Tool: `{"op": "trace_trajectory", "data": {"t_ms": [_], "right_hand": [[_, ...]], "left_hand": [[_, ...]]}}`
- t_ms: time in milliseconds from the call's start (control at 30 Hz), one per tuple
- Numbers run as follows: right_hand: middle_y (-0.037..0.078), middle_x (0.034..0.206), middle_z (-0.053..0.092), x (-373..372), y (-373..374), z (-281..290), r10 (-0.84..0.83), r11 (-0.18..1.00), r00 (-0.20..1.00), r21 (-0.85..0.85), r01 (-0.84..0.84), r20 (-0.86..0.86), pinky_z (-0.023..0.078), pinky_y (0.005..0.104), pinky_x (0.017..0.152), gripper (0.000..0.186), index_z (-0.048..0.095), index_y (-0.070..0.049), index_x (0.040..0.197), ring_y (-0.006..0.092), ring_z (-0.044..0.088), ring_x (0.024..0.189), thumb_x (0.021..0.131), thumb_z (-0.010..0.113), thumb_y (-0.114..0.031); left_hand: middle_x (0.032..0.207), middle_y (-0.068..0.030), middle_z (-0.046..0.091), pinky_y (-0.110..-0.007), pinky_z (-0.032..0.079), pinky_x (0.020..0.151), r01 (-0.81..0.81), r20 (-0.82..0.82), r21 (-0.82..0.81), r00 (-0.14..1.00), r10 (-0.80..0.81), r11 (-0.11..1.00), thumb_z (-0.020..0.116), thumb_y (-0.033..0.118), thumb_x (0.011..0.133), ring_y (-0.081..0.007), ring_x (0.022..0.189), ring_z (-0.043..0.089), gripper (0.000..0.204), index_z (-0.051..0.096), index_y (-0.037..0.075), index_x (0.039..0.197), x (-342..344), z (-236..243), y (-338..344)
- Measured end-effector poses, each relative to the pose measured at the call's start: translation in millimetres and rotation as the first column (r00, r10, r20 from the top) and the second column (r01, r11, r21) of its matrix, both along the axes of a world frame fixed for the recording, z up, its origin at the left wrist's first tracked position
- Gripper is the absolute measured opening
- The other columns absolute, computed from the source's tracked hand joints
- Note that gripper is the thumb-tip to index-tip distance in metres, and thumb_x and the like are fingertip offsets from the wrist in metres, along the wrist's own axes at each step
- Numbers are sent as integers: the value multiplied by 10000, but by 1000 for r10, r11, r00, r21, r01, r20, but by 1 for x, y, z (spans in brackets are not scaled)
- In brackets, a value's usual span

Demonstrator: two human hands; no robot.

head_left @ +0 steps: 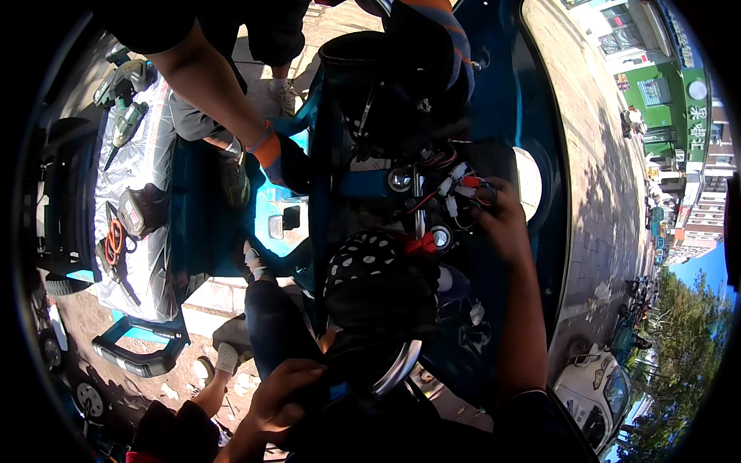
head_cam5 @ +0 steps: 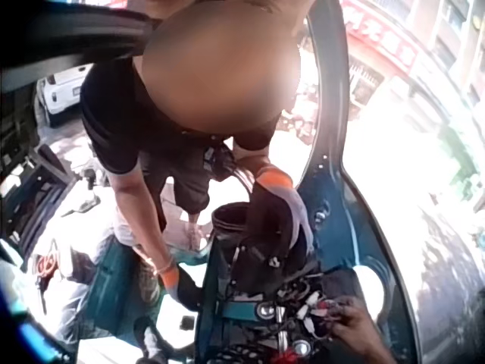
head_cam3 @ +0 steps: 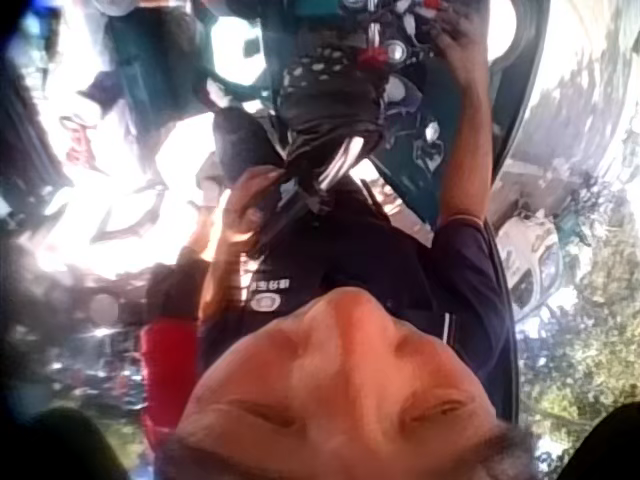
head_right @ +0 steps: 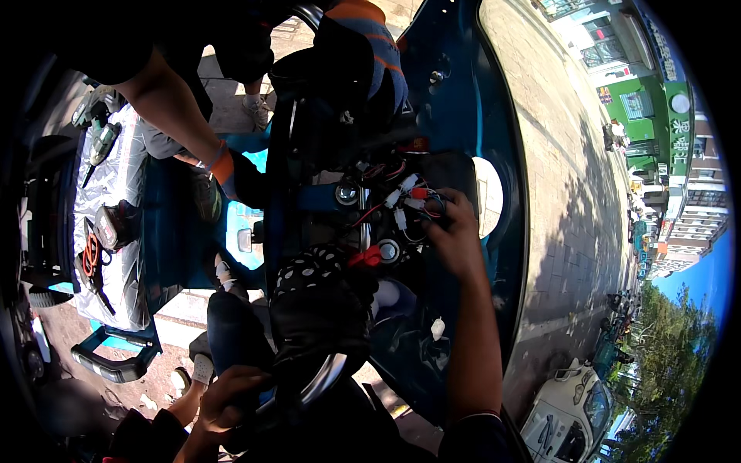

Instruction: The person repairs the electrical wiring of a blue three-wheeled vehicle. They connect multiple colored wires and white connectors under the seat and later work on a wiring box near the battery under the chassis. Another person assists by holding parts and using a power tool.

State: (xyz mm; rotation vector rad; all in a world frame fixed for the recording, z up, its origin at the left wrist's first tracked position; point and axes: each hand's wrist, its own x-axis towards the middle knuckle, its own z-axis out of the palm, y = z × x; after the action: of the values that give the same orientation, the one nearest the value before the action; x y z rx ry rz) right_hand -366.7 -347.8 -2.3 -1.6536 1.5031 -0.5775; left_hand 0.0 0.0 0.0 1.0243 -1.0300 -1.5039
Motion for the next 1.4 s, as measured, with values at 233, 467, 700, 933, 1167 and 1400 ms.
{"op": "trace_trajectory", "data": {"t_ms": [233,467,700,933,1167,1400], "right_hand": [[123,1406,571,1,1,6,1,995,986,-94,-16,-166,512,404,1066,269,765,-63,1096,319,551,1333,835,778,5],[125,1394,572,0,-1,2,-7,996,987,-94,-8,-161,518,405,1054,280,758,-50,1099,321,571,1308,828,781,16],[130,1381,572,8,3,9,-26,997,994,-70,19,-105,529,396,1049,287,750,-28,1094,316,585,1298,817,769,46],[128,1375,575,7,1,5,-14,996,995,-85,5,-104,525,393,1054,282,754,-23,1079,309,581,1303,808,758,55],[123,1378,568,0,1,4,0,995,992,-96,-13,-125,515,402,1068,284,756,-36,1079,312,570,1311,808,763,51],[123,1376,568,5,2,5,8,995,995,-97,-17,-95,500,407,1077,286,755,-45,1083,317,559,1320,809,768,38]], "left_hand": [[1357,-293,603,-429,511,1018,-5,-5,-5,1000,5,1000,555,493,1078,-383,1202,651,654,607,-75,1398,-6,5,-5],[1360,-287,604,-425,509,1019,-13,-31,27,999,14,1000,550,499,1083,-370,1208,650,657,605,-66,1414,-5,6,-2],[1356,-275,606,-418,510,1020,-3,-59,31,998,5,1000,573,503,1077,-361,1204,660,652,609,-45,1427,-6,5,-2],[1341,-272,608,-419,517,1012,40,-61,4,997,-39,999,606,484,1063,-363,1195,668,661,589,-59,1440,-3,-2,0],[1333,-269,607,-403,514,1010,52,-72,10,996,-51,999,611,483,1060,-354,1191,664,663,589,-63,1436,-3,2,-5],[1335,-273,606,-405,512,1013,36,-71,11,997,-35,999,617,474,1057,-361,1188,662,664,592,-78,1425,-3,4,-5]]}}
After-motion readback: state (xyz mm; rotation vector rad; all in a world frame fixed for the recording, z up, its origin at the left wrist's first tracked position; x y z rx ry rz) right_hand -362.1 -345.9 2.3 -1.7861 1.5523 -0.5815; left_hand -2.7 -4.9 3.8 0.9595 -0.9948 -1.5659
